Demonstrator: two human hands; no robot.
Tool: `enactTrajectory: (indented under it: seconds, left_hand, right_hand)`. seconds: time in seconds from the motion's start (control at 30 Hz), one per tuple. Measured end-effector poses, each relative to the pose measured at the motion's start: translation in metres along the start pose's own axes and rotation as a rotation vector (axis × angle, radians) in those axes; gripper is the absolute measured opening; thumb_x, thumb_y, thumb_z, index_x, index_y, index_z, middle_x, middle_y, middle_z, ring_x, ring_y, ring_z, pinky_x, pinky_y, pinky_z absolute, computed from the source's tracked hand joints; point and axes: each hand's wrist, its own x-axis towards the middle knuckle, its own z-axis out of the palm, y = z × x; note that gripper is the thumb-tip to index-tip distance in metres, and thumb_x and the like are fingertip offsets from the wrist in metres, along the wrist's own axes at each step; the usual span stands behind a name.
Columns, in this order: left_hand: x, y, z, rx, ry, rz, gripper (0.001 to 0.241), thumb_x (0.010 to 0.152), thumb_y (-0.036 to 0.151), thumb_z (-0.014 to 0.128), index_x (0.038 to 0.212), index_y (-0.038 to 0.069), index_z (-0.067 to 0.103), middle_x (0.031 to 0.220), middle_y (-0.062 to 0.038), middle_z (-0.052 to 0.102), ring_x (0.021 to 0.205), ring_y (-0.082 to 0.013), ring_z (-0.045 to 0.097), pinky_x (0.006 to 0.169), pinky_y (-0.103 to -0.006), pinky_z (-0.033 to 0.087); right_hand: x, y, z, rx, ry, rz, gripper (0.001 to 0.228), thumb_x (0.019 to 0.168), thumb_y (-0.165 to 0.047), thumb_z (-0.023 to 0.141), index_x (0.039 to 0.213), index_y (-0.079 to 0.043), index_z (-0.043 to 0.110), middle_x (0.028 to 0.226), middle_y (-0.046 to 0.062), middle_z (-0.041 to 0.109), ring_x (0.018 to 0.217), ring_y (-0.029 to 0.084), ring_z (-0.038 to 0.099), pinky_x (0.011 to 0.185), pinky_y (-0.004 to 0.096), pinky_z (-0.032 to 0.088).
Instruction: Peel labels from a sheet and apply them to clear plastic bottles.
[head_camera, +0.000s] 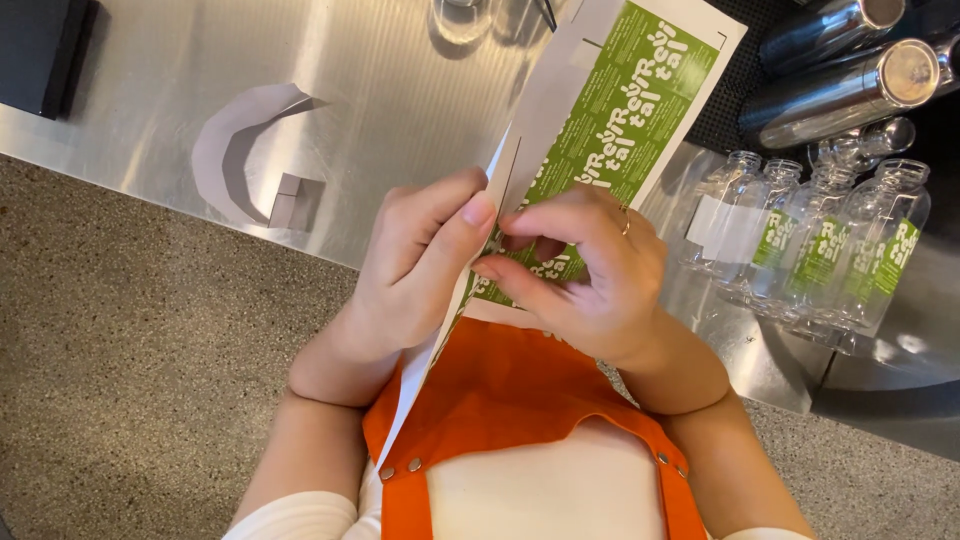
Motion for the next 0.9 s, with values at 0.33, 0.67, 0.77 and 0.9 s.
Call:
enactTrajectory:
  seconds: [0.33,0.67,0.77,0.9]
  left_hand:
    - [0.002,0.004,0.002,0.034,-0.001,-0.008,0.029,0.112,0.017,0.049,0.089,0.000,0.052,0.070,-0.006,0.045,0.065,-0.0111,0.042,0.059,-0.0311,0.035]
    - [0.006,0.004,-0.001,-0.012,-0.067,-0.051,0.031,0.112,0.020,0.049,0.090,-0.001,0.053,0.070,-0.005,0.045,0.067,-0.0103,0.040,0.060,-0.0306,0.036]
    - [0.006,0.003,-0.002,-0.042,-0.076,-0.037,0.031,0.112,0.020,0.049,0.090,-0.001,0.053,0.072,-0.005,0.045,0.069,-0.0099,0.041,0.061,-0.0302,0.036]
    - [0.005,0.004,-0.002,-0.053,-0.078,-0.031,0.031,0.113,0.019,0.049,0.090,-0.001,0.052,0.072,-0.005,0.044,0.069,-0.0097,0.040,0.062,-0.0299,0.036]
  right_hand:
    - [0.000,0.005,-0.004,0.007,-0.008,-0.028,0.037,0.087,-0.009,0.094,0.108,-0.004,0.064,0.091,0.006,0.069,0.073,0.012,0.067,0.060,0.022,0.053]
    - [0.002,0.011,-0.009,0.079,-0.090,0.014,0.039,0.087,-0.013,0.095,0.103,-0.008,0.060,0.092,0.004,0.064,0.071,0.010,0.063,0.062,0.022,0.051]
    - [0.001,0.010,-0.007,0.111,-0.058,0.050,0.040,0.087,-0.015,0.095,0.105,-0.007,0.059,0.092,0.004,0.065,0.071,0.010,0.062,0.062,0.022,0.052]
    - [0.001,0.008,-0.007,0.087,-0.050,0.046,0.039,0.087,-0.015,0.094,0.107,-0.005,0.062,0.091,0.004,0.064,0.071,0.009,0.062,0.062,0.022,0.051]
